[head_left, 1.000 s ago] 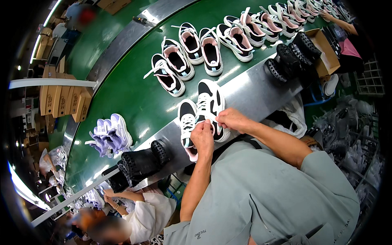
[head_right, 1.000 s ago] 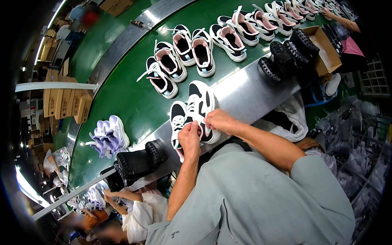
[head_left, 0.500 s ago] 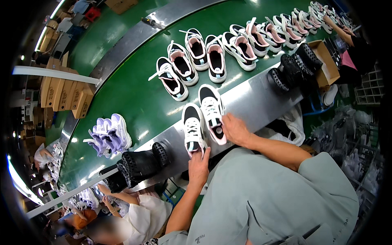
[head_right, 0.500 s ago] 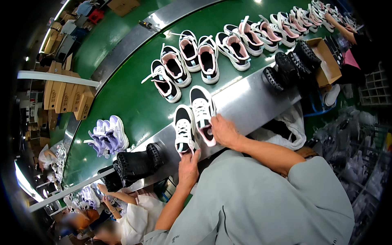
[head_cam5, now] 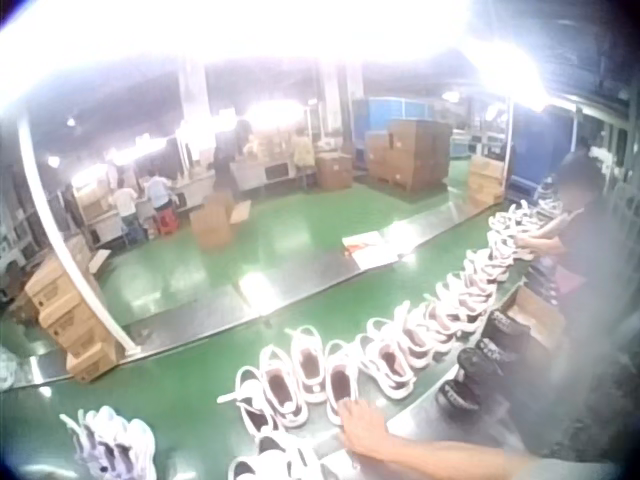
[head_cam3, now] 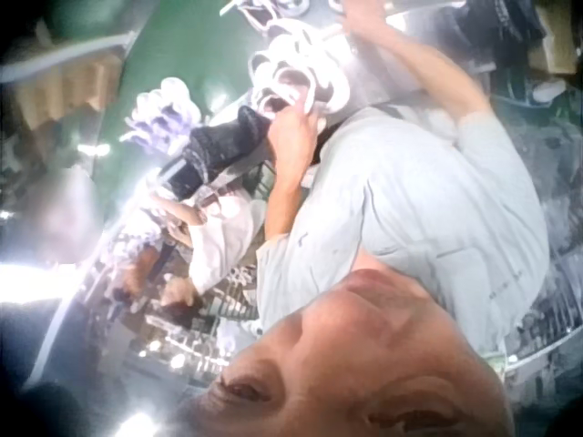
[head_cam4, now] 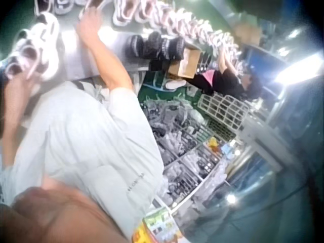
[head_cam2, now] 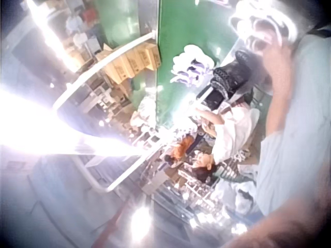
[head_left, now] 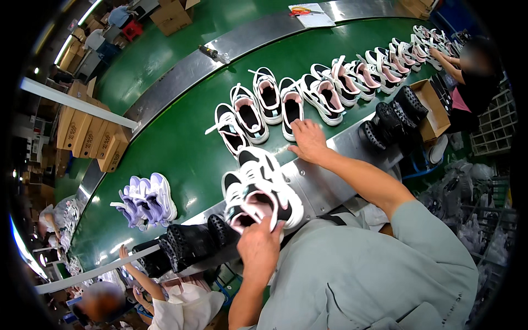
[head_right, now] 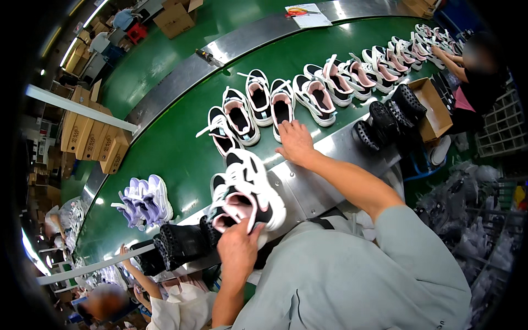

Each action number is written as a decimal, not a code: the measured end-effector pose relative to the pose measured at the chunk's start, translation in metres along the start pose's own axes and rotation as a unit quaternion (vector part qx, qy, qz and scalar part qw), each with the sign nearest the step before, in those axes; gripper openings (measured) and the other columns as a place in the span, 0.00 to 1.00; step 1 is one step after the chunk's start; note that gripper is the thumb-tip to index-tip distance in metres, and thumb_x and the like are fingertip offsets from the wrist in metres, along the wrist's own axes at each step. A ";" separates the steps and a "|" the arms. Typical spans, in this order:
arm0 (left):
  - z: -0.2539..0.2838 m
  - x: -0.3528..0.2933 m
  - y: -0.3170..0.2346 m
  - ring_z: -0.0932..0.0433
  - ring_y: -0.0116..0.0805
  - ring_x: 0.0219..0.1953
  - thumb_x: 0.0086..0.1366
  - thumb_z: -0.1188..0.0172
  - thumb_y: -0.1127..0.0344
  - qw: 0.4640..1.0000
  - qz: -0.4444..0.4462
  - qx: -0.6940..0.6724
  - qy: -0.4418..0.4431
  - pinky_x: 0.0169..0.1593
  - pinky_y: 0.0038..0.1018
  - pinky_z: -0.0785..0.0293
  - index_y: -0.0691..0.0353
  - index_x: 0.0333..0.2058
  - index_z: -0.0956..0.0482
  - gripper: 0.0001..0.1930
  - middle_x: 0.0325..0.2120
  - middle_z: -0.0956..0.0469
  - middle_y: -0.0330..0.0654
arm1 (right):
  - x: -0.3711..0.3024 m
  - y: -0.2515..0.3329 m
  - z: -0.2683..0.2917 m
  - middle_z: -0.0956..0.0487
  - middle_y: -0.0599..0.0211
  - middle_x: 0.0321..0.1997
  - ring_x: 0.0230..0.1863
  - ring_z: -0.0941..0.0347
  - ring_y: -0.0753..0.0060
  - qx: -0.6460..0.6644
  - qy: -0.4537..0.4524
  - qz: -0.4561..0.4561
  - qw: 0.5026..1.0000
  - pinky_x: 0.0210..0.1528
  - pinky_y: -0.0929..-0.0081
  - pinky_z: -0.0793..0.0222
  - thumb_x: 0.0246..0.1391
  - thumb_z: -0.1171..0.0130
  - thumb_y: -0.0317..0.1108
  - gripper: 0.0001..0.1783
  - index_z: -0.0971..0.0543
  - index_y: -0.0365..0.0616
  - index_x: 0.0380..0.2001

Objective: The person assembles shoes by taking white and purple shoes from a conveyor belt, inserting black components into them by hand, and then placing them back onto the belt.

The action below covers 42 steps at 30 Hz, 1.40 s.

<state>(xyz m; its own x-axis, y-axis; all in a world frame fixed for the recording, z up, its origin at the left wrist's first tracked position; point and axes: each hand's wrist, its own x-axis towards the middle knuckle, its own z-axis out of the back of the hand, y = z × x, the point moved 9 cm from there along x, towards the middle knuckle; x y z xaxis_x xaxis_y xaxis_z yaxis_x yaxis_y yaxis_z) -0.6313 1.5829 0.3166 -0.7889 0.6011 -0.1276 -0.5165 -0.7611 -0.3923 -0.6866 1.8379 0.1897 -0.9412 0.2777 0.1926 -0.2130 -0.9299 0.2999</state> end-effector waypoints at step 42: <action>-0.061 0.177 0.054 0.18 0.56 0.35 0.62 0.34 0.49 0.996 0.069 0.045 0.041 0.39 0.48 0.24 0.58 0.41 0.15 0.19 0.31 0.16 0.55 | 0.047 -0.032 0.102 0.17 0.60 0.48 0.48 0.22 0.63 0.298 0.179 -0.027 0.937 0.45 0.66 0.27 0.59 0.37 0.39 0.19 0.19 0.38 0.49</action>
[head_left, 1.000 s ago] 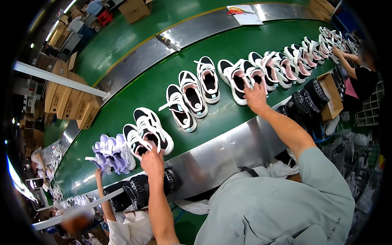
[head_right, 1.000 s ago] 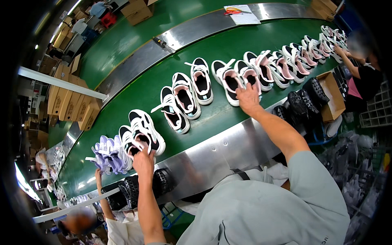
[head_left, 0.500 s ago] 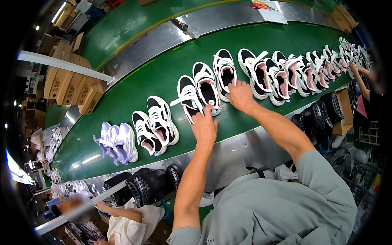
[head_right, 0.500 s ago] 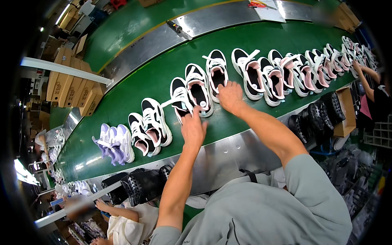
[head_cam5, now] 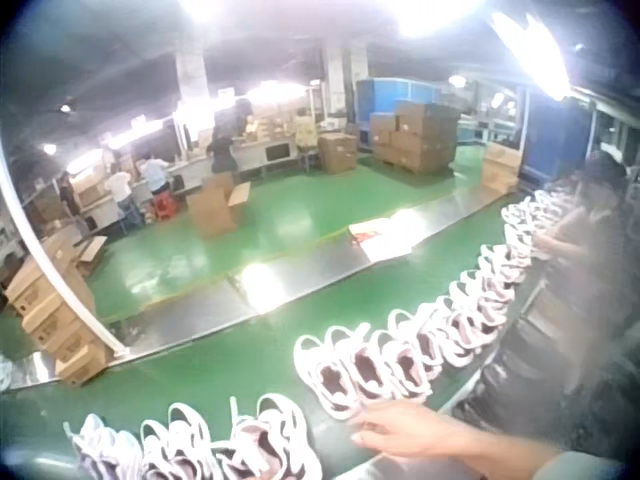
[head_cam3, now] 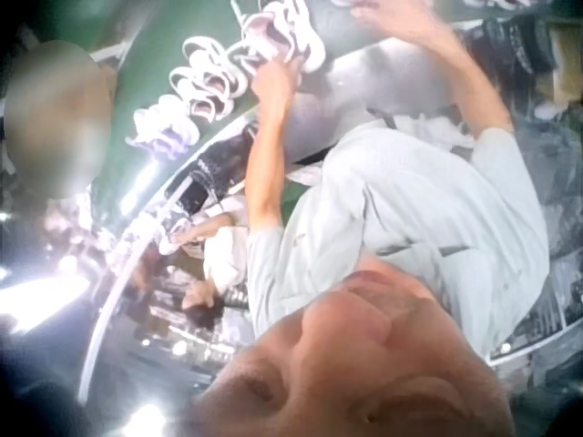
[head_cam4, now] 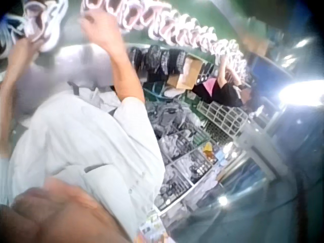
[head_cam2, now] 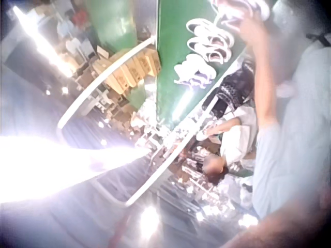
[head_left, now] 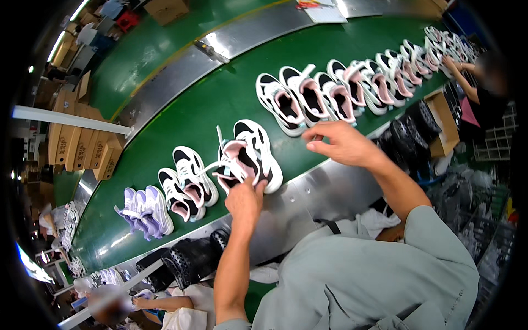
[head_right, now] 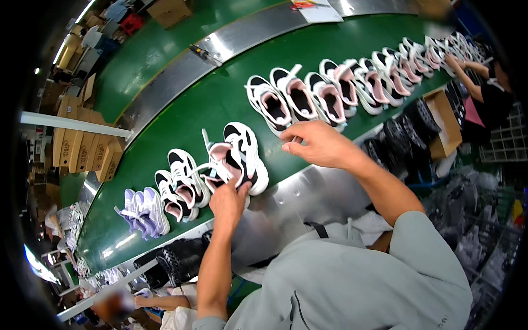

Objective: The person assembles shoes by taking white and purple shoes from a conveyor belt, inserting black components into them by hand, and then placing them back onto the belt.

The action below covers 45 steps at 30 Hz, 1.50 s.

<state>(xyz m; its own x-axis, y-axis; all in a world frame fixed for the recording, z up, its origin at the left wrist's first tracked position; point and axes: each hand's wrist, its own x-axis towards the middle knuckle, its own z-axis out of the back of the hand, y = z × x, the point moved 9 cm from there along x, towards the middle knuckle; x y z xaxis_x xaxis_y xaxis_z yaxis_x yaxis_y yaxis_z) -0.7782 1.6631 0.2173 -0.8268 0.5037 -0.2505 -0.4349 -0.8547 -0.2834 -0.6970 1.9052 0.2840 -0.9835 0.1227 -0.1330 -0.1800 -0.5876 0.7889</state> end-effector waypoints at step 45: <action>-0.123 -0.002 -0.053 0.20 0.60 0.34 0.68 0.42 0.58 0.948 -0.143 -0.274 0.078 0.40 0.45 0.26 0.70 0.33 0.21 0.17 0.29 0.20 0.61 | -0.203 -0.047 -0.105 0.21 0.37 0.29 0.34 0.22 0.38 0.006 0.051 -0.190 0.981 0.40 0.51 0.29 0.61 0.43 0.54 0.29 0.19 0.32 0.31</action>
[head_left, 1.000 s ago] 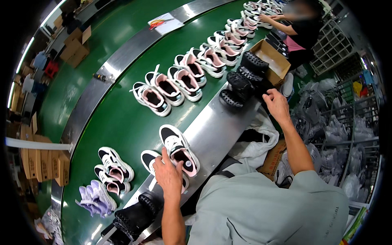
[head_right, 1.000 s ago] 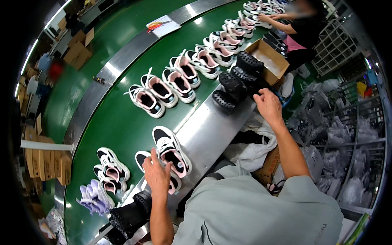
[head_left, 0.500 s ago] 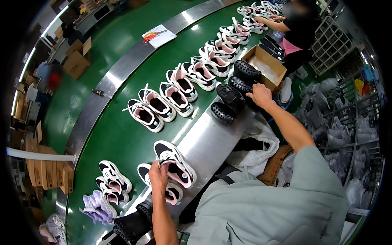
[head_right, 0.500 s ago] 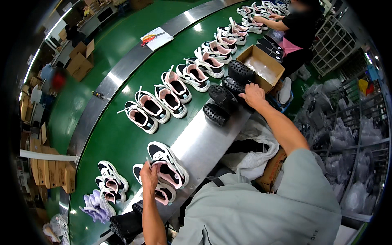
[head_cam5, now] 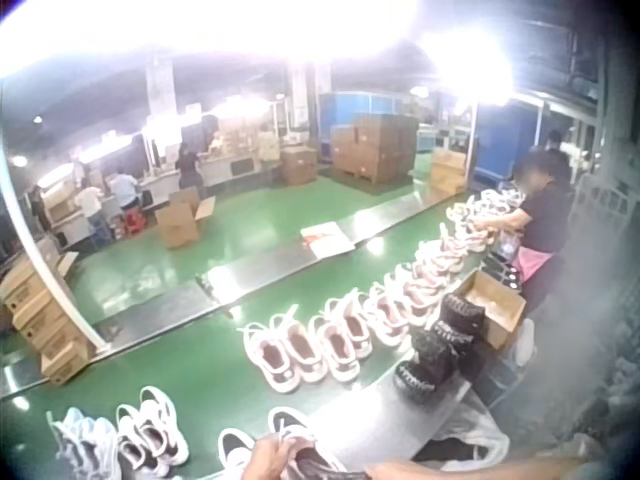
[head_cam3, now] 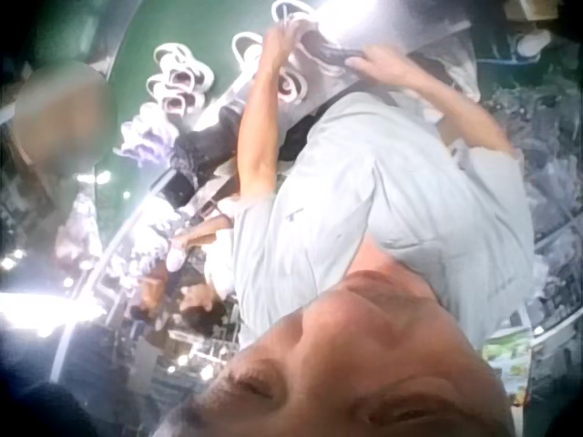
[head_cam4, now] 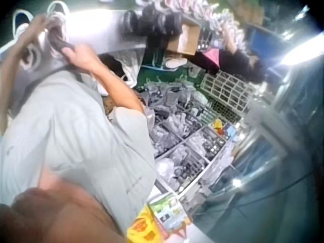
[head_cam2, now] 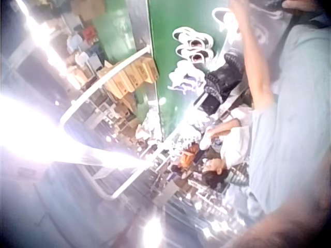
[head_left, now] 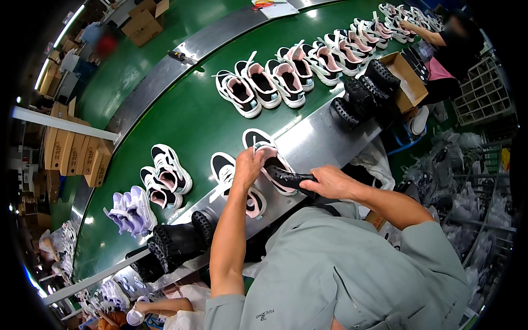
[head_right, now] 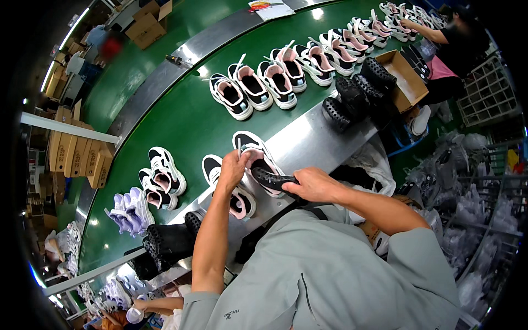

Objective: The person assembles shoes by taking white and purple shoes from a conveyor belt, inserting black components into them by hand, and then placing them back onto the belt.

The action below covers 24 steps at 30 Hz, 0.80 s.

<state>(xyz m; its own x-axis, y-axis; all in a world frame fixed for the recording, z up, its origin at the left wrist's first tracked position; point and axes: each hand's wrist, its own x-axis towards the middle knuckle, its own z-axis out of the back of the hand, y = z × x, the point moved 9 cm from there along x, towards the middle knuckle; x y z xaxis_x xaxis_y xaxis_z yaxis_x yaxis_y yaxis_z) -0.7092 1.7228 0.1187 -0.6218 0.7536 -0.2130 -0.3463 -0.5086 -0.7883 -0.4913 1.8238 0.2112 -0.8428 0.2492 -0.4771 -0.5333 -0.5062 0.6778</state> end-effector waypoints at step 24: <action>-0.038 -0.045 -0.037 0.18 0.63 0.37 0.59 0.34 0.61 0.974 0.149 0.068 -0.156 0.41 0.51 0.23 0.66 0.63 0.38 0.36 0.33 0.17 0.61 | 0.119 -0.039 -0.016 0.17 0.47 0.33 0.35 0.19 0.40 -0.143 -0.231 0.021 0.962 0.40 0.49 0.23 0.53 0.36 0.38 0.16 0.24 0.40 0.41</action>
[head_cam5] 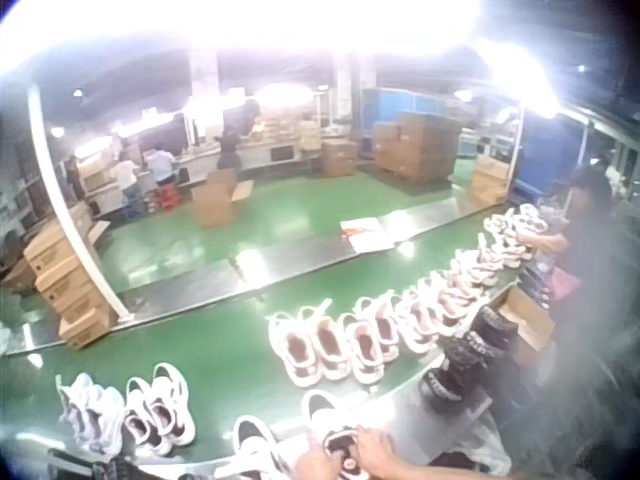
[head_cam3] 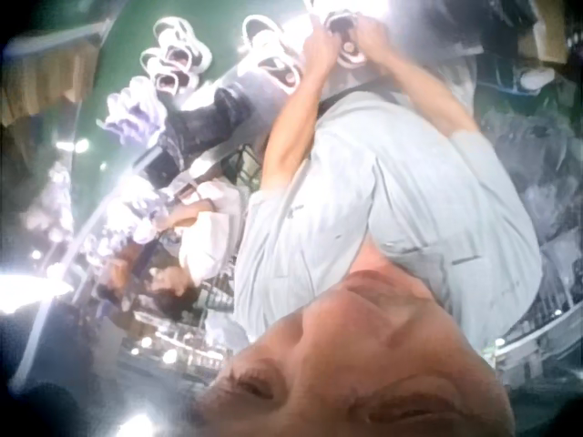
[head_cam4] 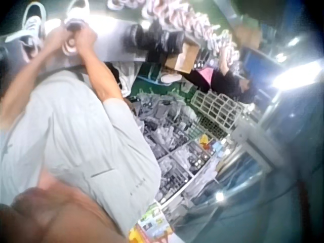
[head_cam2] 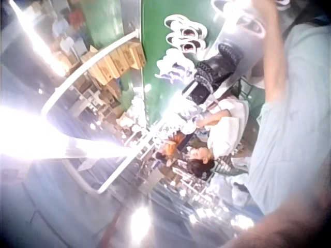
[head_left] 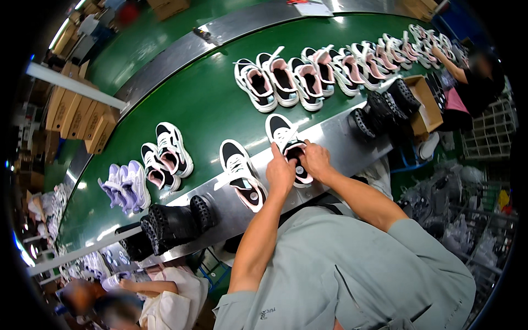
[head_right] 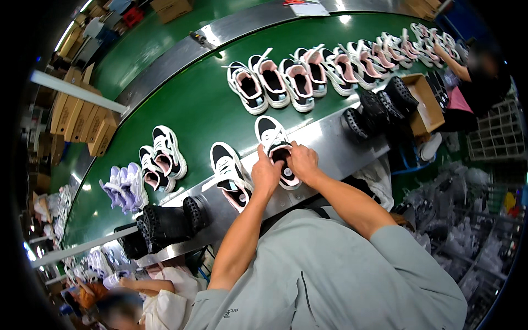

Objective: The person assembles shoes by taking white and purple shoes from a conveyor belt, inserting black components into them by hand, and then placing them back onto the belt.

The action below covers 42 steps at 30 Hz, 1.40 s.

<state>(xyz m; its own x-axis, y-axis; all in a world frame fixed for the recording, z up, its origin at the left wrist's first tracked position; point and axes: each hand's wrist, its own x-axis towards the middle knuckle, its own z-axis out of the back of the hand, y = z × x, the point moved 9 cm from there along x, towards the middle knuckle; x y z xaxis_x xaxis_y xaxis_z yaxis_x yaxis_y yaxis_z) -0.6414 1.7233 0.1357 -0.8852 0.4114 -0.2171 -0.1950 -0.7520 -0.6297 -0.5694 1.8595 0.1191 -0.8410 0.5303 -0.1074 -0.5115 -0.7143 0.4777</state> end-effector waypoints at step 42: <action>0.246 -0.196 0.009 0.26 0.52 0.50 0.52 0.27 0.57 0.918 -0.190 -0.032 -0.347 0.54 0.43 0.30 0.72 0.44 0.24 0.28 0.46 0.26 0.55 | -0.098 0.207 -0.009 0.20 0.72 0.44 0.40 0.22 0.78 0.592 0.402 -0.078 0.694 0.36 0.81 0.27 0.66 0.43 0.44 0.18 0.27 0.49 0.54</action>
<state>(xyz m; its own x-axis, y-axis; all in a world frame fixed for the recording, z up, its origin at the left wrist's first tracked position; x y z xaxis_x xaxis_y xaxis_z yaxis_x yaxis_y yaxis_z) -0.5737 1.5092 0.3560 -0.8181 0.1936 0.5415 -0.5403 -0.5813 -0.6084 -0.5943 1.6561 0.2208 -0.8619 -0.2061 -0.4633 -0.5038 0.4518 0.7363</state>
